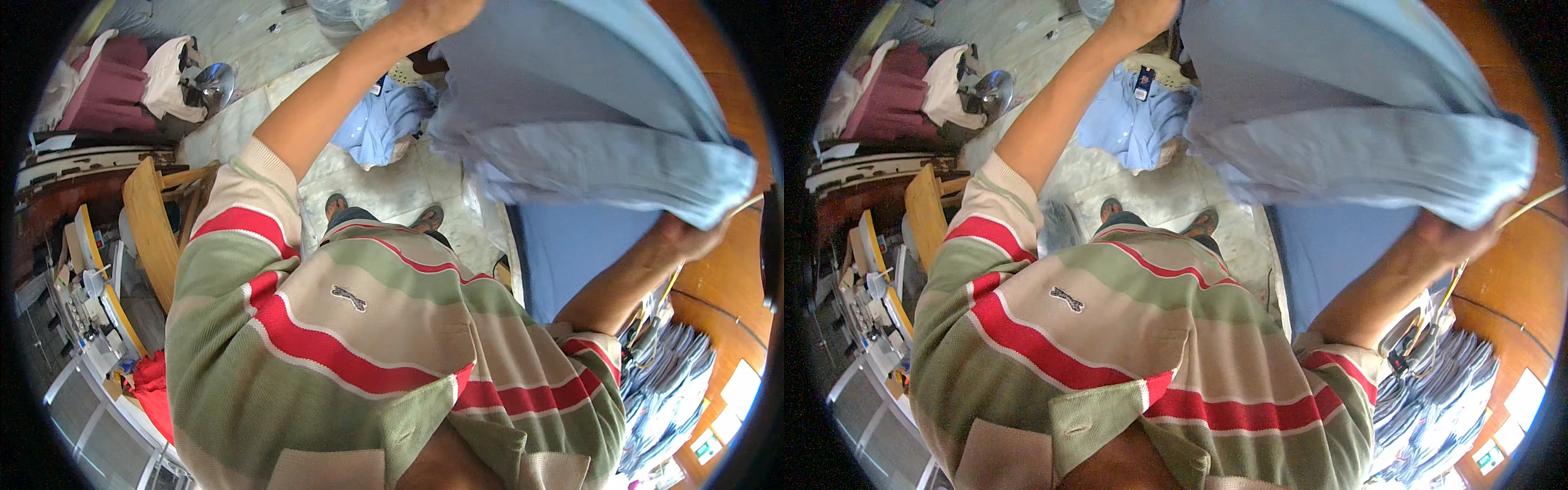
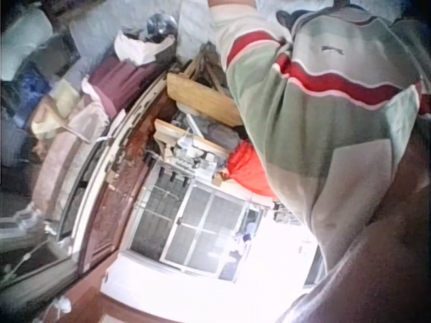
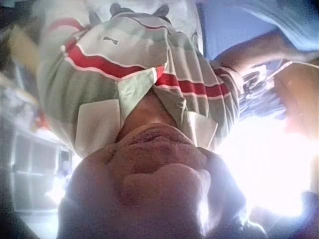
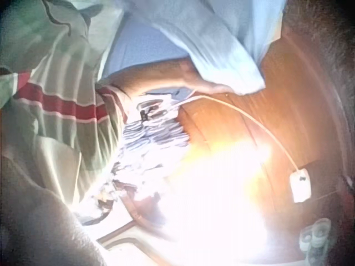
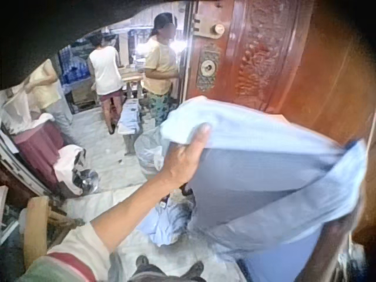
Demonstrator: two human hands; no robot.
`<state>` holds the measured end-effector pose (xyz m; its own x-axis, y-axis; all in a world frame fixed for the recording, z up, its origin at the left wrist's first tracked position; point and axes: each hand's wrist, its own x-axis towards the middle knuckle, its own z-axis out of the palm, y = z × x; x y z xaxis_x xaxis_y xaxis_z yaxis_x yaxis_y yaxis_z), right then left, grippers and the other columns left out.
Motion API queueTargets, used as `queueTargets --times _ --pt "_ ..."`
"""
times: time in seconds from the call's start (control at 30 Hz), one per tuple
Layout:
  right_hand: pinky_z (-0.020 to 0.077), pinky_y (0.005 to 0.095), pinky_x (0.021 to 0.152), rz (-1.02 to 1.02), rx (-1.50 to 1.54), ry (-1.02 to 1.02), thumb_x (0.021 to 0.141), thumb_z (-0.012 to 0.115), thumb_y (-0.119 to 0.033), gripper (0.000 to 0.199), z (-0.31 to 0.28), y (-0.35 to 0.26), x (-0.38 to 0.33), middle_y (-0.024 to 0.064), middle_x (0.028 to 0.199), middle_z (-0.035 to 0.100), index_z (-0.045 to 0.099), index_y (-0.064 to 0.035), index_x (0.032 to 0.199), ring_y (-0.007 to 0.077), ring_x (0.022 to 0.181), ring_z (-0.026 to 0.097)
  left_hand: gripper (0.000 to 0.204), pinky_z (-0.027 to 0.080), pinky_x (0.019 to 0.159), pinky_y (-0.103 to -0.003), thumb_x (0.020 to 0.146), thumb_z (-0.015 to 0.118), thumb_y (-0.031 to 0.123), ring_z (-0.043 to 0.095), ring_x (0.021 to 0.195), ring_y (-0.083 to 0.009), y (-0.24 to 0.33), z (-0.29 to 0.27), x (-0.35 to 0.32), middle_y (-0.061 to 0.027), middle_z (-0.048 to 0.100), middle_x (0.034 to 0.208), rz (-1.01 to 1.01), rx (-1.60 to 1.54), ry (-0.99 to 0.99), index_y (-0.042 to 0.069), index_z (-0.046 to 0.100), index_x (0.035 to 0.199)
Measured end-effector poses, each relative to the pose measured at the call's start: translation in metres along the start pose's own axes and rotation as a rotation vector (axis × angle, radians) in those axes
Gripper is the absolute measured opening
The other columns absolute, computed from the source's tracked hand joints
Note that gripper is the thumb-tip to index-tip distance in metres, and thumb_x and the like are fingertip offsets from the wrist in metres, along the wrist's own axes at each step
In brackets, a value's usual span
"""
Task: The person irons a light blue shirt on a padded board using a steam iron, turning the garment over and smoothing different sections by hand.
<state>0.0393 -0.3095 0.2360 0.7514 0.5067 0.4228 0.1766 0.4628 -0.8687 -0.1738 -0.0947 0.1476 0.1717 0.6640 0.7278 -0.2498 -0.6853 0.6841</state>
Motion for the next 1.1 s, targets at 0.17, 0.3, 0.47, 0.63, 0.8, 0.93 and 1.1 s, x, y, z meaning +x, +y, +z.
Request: queueTargets --times 0.17,0.3,0.47,0.63,0.8,0.93,1.1 --pt "0.0396 0.0443 0.093 -0.092 -0.46 0.126 0.091 0.038 -0.035 0.05 -0.105 -0.005 0.126 0.0157 0.121 0.051 0.039 -0.0029 0.13 0.0302 0.112 0.048 0.042 0.042 0.084 -0.036 0.091 0.043 0.036 0.056 0.094 -0.0274 -0.007 0.063 0.041 -0.0183 0.06 0.1 0.018 0.273 -0.485 -0.002 0.057 0.101" --pt "0.0403 0.0409 0.086 0.326 -0.53 0.16 0.086 0.043 -0.039 0.055 -0.152 0.064 0.181 0.0138 0.12 0.049 0.041 -0.0018 0.126 0.028 0.108 0.045 0.036 0.044 0.081 -0.039 0.09 0.041 0.033 0.058 0.092 -0.033 -0.141 0.11 0.02 -0.0218 0.061 0.093 -0.025 0.193 -0.73 0.002 0.059 0.1" --pt "0.0373 0.0404 0.09 0.191 -0.509 0.075 0.084 0.056 -0.034 0.048 -0.203 0.119 0.061 0.0066 0.118 0.048 0.046 -0.0078 0.123 0.0198 0.105 0.046 0.035 0.039 0.093 -0.039 0.085 0.053 0.032 0.049 0.112 -0.027 -0.092 0.074 -0.108 -0.0097 0.051 0.124 0.072 0.348 -0.837 0.013 0.057 0.114" --pt "0.0363 0.0394 0.095 0.014 -1.089 -0.207 0.079 0.062 -0.014 0.033 -0.203 0.12 -0.078 0.0153 0.122 0.05 0.056 -0.0078 0.11 0.0322 0.115 0.044 0.044 0.035 0.091 -0.041 0.076 0.062 0.031 0.048 0.108 -0.027 -0.033 0.059 -0.179 -0.0084 0.048 0.123 -0.089 0.675 -0.74 0.012 0.056 0.115" --pt "0.0396 0.0405 0.09 0.039 -1.418 -0.051 0.081 0.06 -0.017 0.033 -0.238 0.145 -0.107 0.019 0.116 0.052 0.055 -0.0032 0.11 0.0333 0.108 0.049 0.044 0.035 0.089 -0.042 0.076 0.062 0.032 0.049 0.105 -0.0264 -0.036 0.088 -0.166 -0.0068 0.051 0.118 0.012 0.823 -0.662 0.013 0.055 0.115" --pt "0.0436 0.0384 0.082 0.426 -1.493 -0.074 0.083 0.056 -0.021 0.036 -0.257 0.144 -0.101 0.0185 0.105 0.058 0.053 0.0006 0.111 0.0326 0.095 0.056 0.034 0.04 0.087 -0.038 0.078 0.06 0.028 0.051 0.105 -0.0228 -0.07 0.107 -0.147 -0.0022 0.055 0.113 -0.028 0.807 -0.874 0.016 0.058 0.109" --pt "0.0445 0.0376 0.078 0.121 -1.408 -0.138 0.083 0.055 -0.022 0.037 -0.279 0.162 -0.114 0.0176 0.099 0.06 0.053 0.0024 0.111 0.0317 0.087 0.058 0.028 0.043 0.085 -0.035 0.08 0.059 0.025 0.053 0.103 -0.0239 -0.076 0.099 -0.134 -0.0039 0.057 0.11 -0.051 0.679 -1.037 0.012 0.06 0.105"
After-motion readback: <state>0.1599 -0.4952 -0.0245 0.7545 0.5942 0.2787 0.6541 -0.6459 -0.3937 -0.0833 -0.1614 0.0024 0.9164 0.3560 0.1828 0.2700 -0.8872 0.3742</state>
